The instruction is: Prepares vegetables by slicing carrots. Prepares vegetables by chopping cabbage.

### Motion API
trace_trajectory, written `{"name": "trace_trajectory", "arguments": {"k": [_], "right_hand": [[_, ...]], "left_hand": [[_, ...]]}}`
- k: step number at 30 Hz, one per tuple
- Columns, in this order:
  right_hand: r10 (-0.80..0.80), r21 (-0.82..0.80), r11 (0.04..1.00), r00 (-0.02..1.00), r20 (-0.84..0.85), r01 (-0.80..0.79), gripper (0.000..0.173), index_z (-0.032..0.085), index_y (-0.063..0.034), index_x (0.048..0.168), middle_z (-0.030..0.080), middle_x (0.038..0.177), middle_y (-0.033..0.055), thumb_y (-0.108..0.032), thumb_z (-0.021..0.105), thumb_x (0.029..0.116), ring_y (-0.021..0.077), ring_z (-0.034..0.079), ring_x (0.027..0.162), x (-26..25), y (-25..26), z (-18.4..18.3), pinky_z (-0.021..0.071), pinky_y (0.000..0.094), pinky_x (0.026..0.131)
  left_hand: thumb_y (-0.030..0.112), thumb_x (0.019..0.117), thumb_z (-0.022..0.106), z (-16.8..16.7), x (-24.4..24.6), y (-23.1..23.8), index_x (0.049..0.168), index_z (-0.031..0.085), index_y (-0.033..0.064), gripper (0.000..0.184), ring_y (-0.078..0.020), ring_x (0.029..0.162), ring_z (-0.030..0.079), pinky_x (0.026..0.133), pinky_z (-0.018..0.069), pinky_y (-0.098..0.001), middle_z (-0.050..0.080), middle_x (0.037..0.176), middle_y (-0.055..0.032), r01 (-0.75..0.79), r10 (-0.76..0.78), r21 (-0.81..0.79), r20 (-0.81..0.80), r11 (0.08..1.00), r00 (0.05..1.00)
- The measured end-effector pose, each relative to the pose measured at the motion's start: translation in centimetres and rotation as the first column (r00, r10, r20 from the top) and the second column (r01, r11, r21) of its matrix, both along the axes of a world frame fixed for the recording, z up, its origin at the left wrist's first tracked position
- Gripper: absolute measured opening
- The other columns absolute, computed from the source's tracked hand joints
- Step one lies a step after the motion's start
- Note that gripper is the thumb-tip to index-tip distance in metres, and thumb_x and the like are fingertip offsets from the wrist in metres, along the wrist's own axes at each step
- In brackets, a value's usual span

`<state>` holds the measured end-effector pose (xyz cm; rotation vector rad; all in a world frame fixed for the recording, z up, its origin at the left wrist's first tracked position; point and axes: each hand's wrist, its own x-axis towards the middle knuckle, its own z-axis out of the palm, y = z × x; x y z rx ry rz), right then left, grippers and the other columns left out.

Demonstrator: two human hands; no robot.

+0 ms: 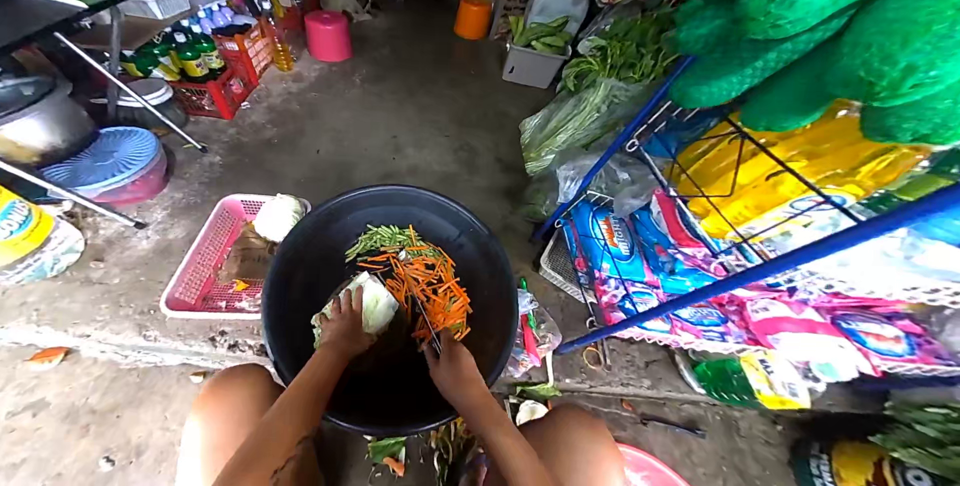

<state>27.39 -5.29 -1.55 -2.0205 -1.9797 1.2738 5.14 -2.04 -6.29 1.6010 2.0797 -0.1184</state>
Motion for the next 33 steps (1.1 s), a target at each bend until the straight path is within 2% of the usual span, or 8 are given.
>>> {"name": "trace_trajectory", "arguments": {"k": [5, 13, 17, 21, 23, 26, 28, 33], "right_hand": [[0.212, 0.005, 0.976, 0.951, 0.226, -0.219, 0.054, 0.049, -0.0071, 0.145, 0.068, 0.126, 0.0185, -0.047, 0.038, 0.111, 0.0352, 0.068, 0.118, -3.1, 1.6, 1.1, 0.0547, 0.0536, 0.099], [0.278, -0.127, 0.96, 0.907, 0.317, -0.25, 0.055, 0.048, -0.008, 0.143, 0.07, 0.121, 0.0201, -0.05, 0.035, 0.1108, 0.0379, 0.069, 0.116, -4.0, 1.8, 0.9, 0.0559, 0.057, 0.096], [0.309, -0.175, 0.948, 0.901, 0.303, -0.266, 0.055, 0.047, -0.0073, 0.144, 0.069, 0.122, 0.0208, -0.05, 0.034, 0.1113, 0.0386, 0.069, 0.117, -4.4, 3.4, 1.4, 0.0552, 0.0586, 0.096], [0.368, -0.183, 0.928, 0.875, 0.316, -0.324, 0.053, 0.047, -0.0065, 0.143, 0.069, 0.123, 0.0213, -0.047, 0.034, 0.1118, 0.039, 0.068, 0.117, -5.3, 5.1, 1.3, 0.0549, 0.0582, 0.096], [0.391, -0.194, 0.919, 0.863, 0.32, -0.344, 0.053, 0.046, -0.0067, 0.144, 0.068, 0.124, 0.0211, -0.047, 0.034, 0.1121, 0.039, 0.068, 0.118, -5.8, 5.7, 1.5, 0.0548, 0.058, 0.096], [0.397, -0.209, 0.915, 0.858, 0.326, -0.344, 0.052, 0.045, -0.007, 0.145, 0.069, 0.123, 0.0206, -0.046, 0.036, 0.112, 0.0382, 0.068, 0.117, -6.3, 6.0, 2.4, 0.0552, 0.0576, 0.095], [0.398, -0.221, 0.914, 0.86, 0.319, -0.341, 0.051, 0.045, -0.0062, 0.146, 0.069, 0.123, 0.0207, -0.044, 0.038, 0.112, 0.0382, 0.068, 0.116, -6.8, 5.9, 3.3, 0.0553, 0.0569, 0.095], [0.411, -0.255, 0.904, 0.861, 0.299, -0.343, 0.052, 0.042, -0.0061, 0.149, 0.067, 0.127, 0.0209, -0.043, 0.038, 0.1123, 0.038, 0.067, 0.118, -7.6, 7.1, 1.7, 0.0546, 0.0566, 0.096]], "left_hand": [[0.046, 0.082, 0.083, -0.4, -0.7, 0.1, 0.166, 0.015, 0.0115, 0.113, -0.0393, 0.155, 0.024, 0.12, 0.0245, -0.0672, 0.024, 0.169, -0.0175, 0.052, -0.053, -0.004, -0.044, 0.999, 0.998], [0.048, 0.0829, 0.082, -1.1, -0.1, 0.6, 0.167, 0.013, 0.0171, 0.113, -0.0552, 0.153, 0.014, 0.115, 0.0189, -0.0786, 0.015, 0.169, -0.0265, -0.01, 0.007, -0.045, -0.064, 0.999, 0.998], [0.039, 0.082, 0.085, -0.8, -0.5, 1.3, 0.166, 0.011, 0.0132, 0.115, -0.0546, 0.148, 0.03, 0.109, 0.0361, -0.074, 0.025, 0.165, -0.0274, -0.027, 0.027, -0.099, 0.0, 0.995, 1.0], [0.039, 0.0836, 0.084, -1.1, -1.2, 2.0, 0.166, 0.006, 0.0093, 0.117, -0.0549, 0.142, 0.038, 0.106, 0.0429, -0.0687, 0.025, 0.164, -0.0294, -0.026, 0.029, -0.142, 0.016, 0.99, 0.999], [0.041, 0.0835, 0.084, -0.9, -1.4, 2.2, 0.166, 0.008, 0.0086, 0.117, -0.0539, 0.146, 0.033, 0.11, 0.0361, -0.0721, 0.025, 0.164, -0.0292, -0.01, 0.01, -0.144, -0.001, 0.989, 1.0], [0.047, 0.0793, 0.084, -0.9, -1.7, 2.3, 0.166, 0.018, 0.014, 0.114, -0.0504, 0.156, 0.006, 0.118, 0.0068, -0.0774, 0.011, 0.171, -0.0225, 0.016, -0.02, -0.082, -0.045, 0.997, 0.999], [0.051, 0.0778, 0.084, -1.2, -2.0, 2.3, 0.166, 0.019, 0.0177, 0.115, -0.0516, 0.156, 0.0, 0.119, 0.0049, -0.0759, 0.0, 0.172, -0.0223, 0.007, -0.011, -0.091, -0.051, 0.996, 0.999], [0.05, 0.0807, 0.083, -0.8, -2.2, 2.4, 0.166, 0.011, 0.0131, 0.118, -0.0509, 0.146, 0.035, 0.117, 0.0244, -0.071, 0.031, 0.161, -0.0307, 0.0, 0.002, -0.158, 0.008, 0.987, 1.0]]}}
